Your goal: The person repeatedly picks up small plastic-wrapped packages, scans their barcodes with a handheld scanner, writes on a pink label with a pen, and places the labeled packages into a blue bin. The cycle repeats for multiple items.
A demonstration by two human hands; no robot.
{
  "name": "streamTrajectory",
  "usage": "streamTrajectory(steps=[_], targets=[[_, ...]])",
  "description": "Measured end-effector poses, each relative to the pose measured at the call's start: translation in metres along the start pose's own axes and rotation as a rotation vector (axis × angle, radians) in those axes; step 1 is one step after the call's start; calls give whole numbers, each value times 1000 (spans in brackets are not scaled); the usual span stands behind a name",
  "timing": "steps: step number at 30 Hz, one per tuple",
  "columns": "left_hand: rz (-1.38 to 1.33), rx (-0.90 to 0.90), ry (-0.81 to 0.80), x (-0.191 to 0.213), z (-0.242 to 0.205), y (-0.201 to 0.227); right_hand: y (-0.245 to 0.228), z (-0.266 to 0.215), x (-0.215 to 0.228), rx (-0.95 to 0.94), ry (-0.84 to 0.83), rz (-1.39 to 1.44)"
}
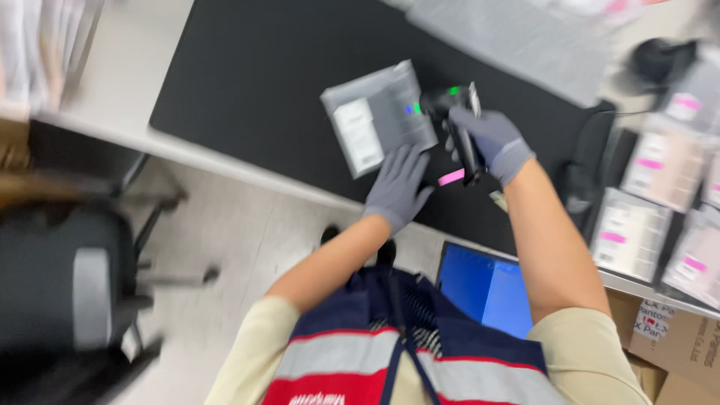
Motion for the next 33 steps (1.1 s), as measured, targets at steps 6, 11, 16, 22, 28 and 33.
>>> streamTrajectory(steps=[6,11,16,22,28,33], targets=[[129,-4,-113,-5,1,15,66,-2,112,-30,244,-47],[180,9,-122,-12,11,21,85,-17,139,155,490,-442],[145,192,135,-1,10,11,86,-54,109,456,511,-501],[473,846,147,23,21,-26,100,-17,50,534,333,-726],[303,1056,-23,27,40,-41,102,25,40,455,383,-1140],[162,1076,-67,34,37,-63,104,29,35,466,437,-1203]])
Point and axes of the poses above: each hand's wrist, its own z-axis towards the middle knuckle, its own x-axis out of the back of the hand, y = z × x, the point moved 1 cm from there along z, towards the middle knuckle, and after that the axes turned 5 degrees about -x, right-handed, at the moved point
